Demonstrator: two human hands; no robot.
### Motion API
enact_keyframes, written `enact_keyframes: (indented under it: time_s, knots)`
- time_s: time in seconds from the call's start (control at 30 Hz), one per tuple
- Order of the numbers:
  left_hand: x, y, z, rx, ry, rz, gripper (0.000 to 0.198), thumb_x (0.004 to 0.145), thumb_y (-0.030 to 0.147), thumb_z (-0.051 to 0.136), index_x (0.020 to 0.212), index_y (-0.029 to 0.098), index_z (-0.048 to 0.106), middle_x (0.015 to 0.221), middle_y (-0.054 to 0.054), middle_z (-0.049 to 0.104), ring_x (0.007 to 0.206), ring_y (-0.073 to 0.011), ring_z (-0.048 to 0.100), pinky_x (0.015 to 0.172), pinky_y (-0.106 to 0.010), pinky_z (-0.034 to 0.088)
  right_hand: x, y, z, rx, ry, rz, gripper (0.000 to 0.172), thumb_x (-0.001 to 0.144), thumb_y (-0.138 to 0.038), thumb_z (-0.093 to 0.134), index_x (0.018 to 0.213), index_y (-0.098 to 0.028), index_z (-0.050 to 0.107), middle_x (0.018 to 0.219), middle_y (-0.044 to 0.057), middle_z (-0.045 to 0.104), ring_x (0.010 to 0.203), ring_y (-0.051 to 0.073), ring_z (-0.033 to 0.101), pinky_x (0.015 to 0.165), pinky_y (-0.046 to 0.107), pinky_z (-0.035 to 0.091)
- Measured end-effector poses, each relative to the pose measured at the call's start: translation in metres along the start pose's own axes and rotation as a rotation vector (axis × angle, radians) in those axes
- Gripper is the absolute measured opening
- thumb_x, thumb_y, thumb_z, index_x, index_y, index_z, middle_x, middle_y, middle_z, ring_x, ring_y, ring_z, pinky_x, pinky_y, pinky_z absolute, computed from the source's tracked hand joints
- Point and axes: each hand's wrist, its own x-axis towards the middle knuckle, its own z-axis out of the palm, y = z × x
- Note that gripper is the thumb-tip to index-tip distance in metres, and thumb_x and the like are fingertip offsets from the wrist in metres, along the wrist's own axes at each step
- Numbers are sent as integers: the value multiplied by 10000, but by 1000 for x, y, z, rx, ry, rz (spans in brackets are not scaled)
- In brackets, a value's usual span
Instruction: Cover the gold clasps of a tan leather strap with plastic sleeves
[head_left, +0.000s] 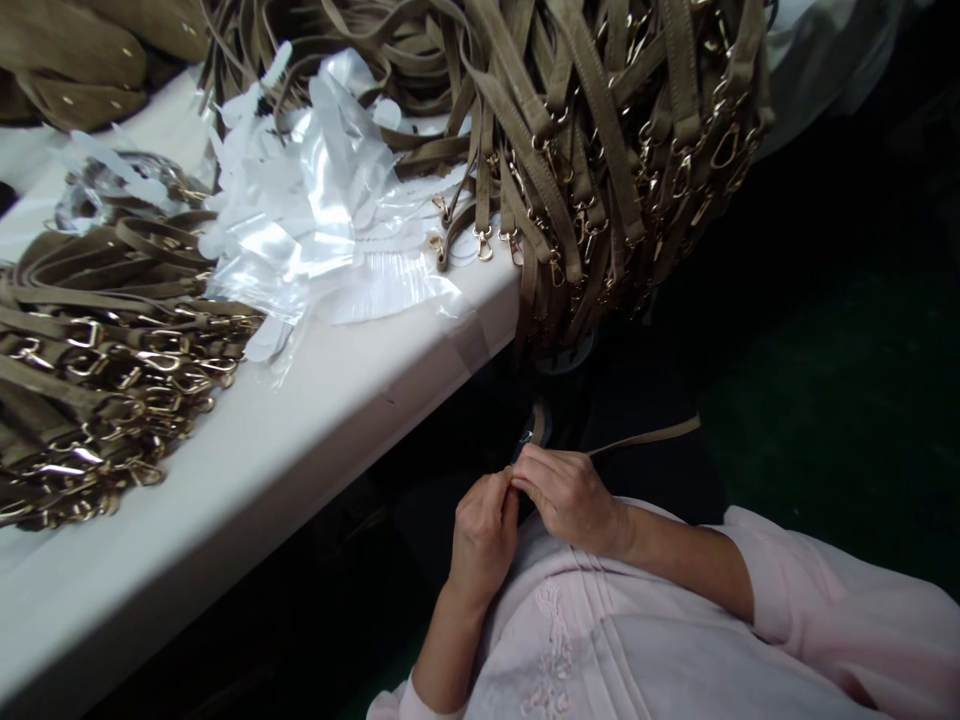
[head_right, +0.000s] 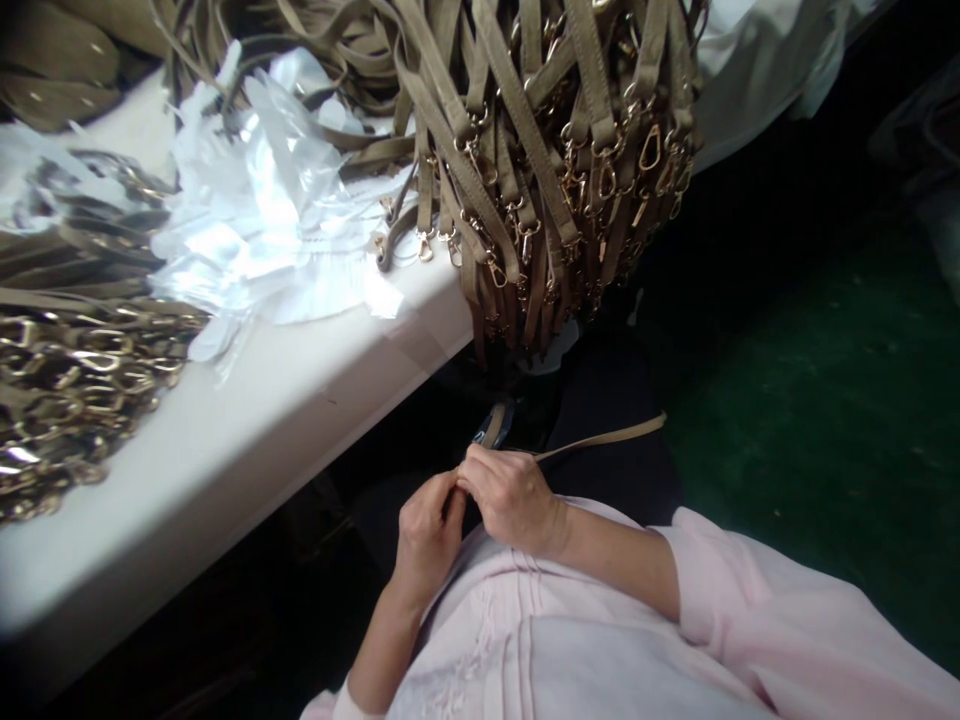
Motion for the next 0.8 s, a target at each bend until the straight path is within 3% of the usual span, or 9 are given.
enact_keyframes:
  time_s: [0.1, 0.2, 0.3, 0.4, 0.57, 0.77, 0.8]
  knots:
    - [-3, -1, 3, -282, 58, -247, 98, 916, 248, 586, 968, 187, 641, 805, -32, 669, 706, -146, 619, 659, -256, 482, -3, 2, 1, -42, -48, -81, 250, 975, -136, 410, 785, -178, 567, 732, 27, 548, 637, 151, 522, 609, 289, 406]
    - [-3, 5, 10, -773, 144, -506, 148, 910, 315, 617, 921, 168, 607, 644, 21, 579, 546, -80, 493, 520, -183, 383, -4, 4, 0, -28, -30, -88, 258, 974, -148, 421, 765, -184, 568, 715, 23, 544, 626, 148, 520, 605, 288, 402]
    - [-1, 15, 16, -1236, 165, -618, 174, 902, 303, 639, 851, 151, 571, 583, 56, 475, 477, -34, 322, 468, -147, 286, -2, 7, 0, -6, 45, -78, 212, 972, -144, 442, 821, -179, 587, 741, 33, 575, 658, 152, 548, 624, 282, 418]
    - [3, 24, 16, -1496, 144, -665, 242, 854, 286, 704, 773, 152, 521, 594, 58, 449, 484, -25, 299, 471, -135, 289, 0, 8, 2, 63, 101, -38, 180, 971, -130, 448, 862, -176, 583, 762, 38, 591, 670, 148, 556, 632, 272, 431]
    - [13, 34, 9, -1369, 78, -630, 239, 835, 284, 722, 823, 171, 511, 638, 2, 616, 447, -25, 346, 450, -142, 298, -1, 7, 3, 173, 145, 23, 187, 959, -131, 439, 829, -189, 560, 736, 30, 557, 642, 146, 526, 589, 269, 422]
    - [19, 38, 8, -1230, 171, -561, 244, 840, 296, 713, 878, 190, 496, 644, 15, 644, 465, -39, 421, 488, -155, 353, -3, 2, -10, 252, 193, 104, 43, 891, -168, 569, 903, -209, 571, 796, 36, 587, 688, 163, 575, 624, 293, 493]
    - [18, 37, 8, -1196, 182, -550, 237, 847, 294, 706, 884, 193, 495, 648, 19, 646, 472, -43, 436, 497, -162, 367, -2, 0, -13, 253, 221, 122, 80, 879, -175, 586, 949, -213, 574, 834, 45, 594, 705, 169, 584, 634, 302, 510]
